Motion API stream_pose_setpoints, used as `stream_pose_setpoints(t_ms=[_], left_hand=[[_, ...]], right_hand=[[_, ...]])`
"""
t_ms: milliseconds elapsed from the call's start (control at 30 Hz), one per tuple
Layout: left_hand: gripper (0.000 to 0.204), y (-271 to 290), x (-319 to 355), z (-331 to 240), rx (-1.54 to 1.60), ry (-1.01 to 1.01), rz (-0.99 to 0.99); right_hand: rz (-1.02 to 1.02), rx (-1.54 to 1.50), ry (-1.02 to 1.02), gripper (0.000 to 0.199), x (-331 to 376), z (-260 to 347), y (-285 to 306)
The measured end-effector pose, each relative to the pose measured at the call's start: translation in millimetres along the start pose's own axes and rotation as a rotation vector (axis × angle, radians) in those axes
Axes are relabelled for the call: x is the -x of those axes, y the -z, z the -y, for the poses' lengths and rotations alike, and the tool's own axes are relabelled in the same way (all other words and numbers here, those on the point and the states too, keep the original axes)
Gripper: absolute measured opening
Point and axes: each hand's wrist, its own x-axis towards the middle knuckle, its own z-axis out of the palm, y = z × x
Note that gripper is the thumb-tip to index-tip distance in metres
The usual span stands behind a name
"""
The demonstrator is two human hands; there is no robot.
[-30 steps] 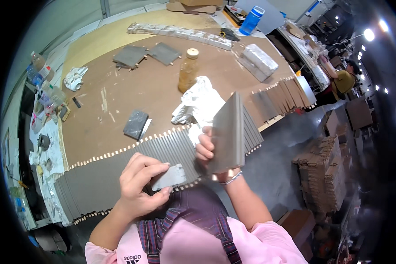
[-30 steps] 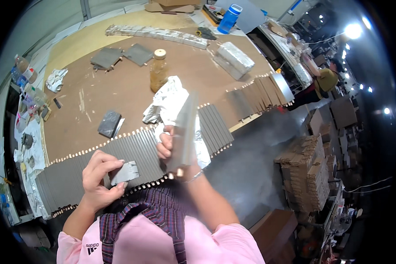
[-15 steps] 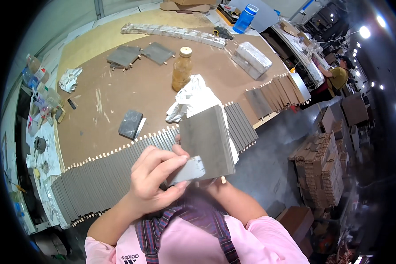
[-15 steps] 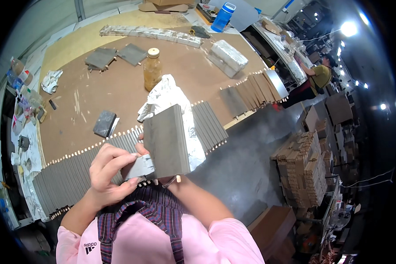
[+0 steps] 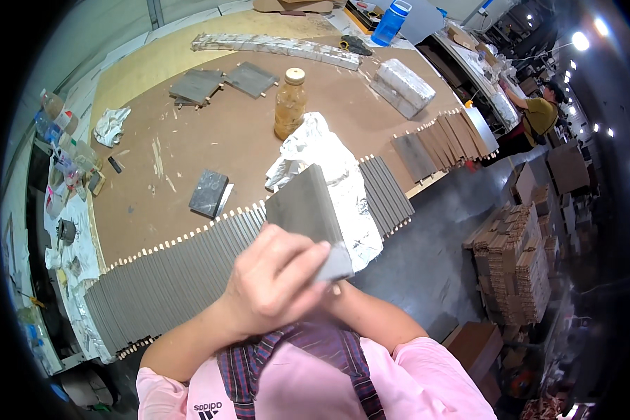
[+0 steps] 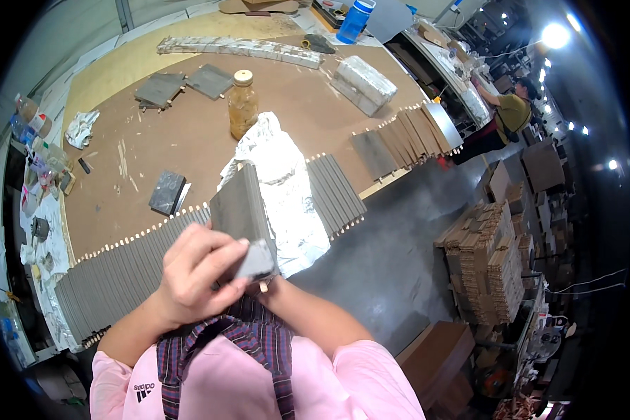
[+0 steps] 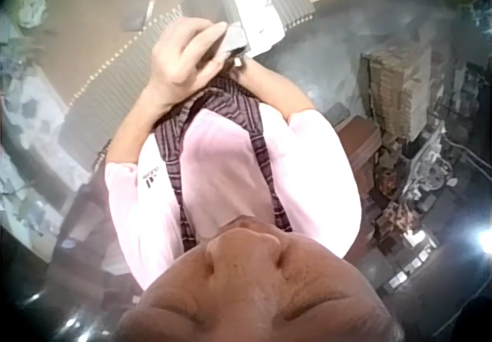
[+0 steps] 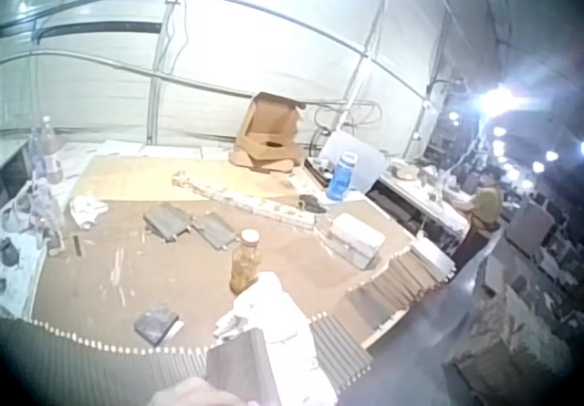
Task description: The person wipes a tile with a cloth, applies liquid from a bottle, and sands the edges and surfaces of the item with a block before placing it into a row.
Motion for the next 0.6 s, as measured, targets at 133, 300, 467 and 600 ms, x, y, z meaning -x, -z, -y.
stream_pose_setpoints(t_ms=[133, 300, 467, 600], left_hand=[[0.045, 10, -4, 5, -0.033, 0.023, 0.005], [0.046, 7, 1, -3, 0.013, 0.02, 0.024], [0.042, 16, -9, 17, -0.099, 0.071, -0.006], [0.042, 17, -8, -5, 0.015, -0.006, 0.07]], right_hand=[[0.002, 0.192, 0.093, 0.049, -4, -8, -5], [0.069, -0.037, 0.057, 0.05, -4, -1, -15], [0.209, -0.514, 0.003, 0.051, -2, 22, -30], [0.349, -0.747, -0.021, 0.051, -8, 35, -41]])
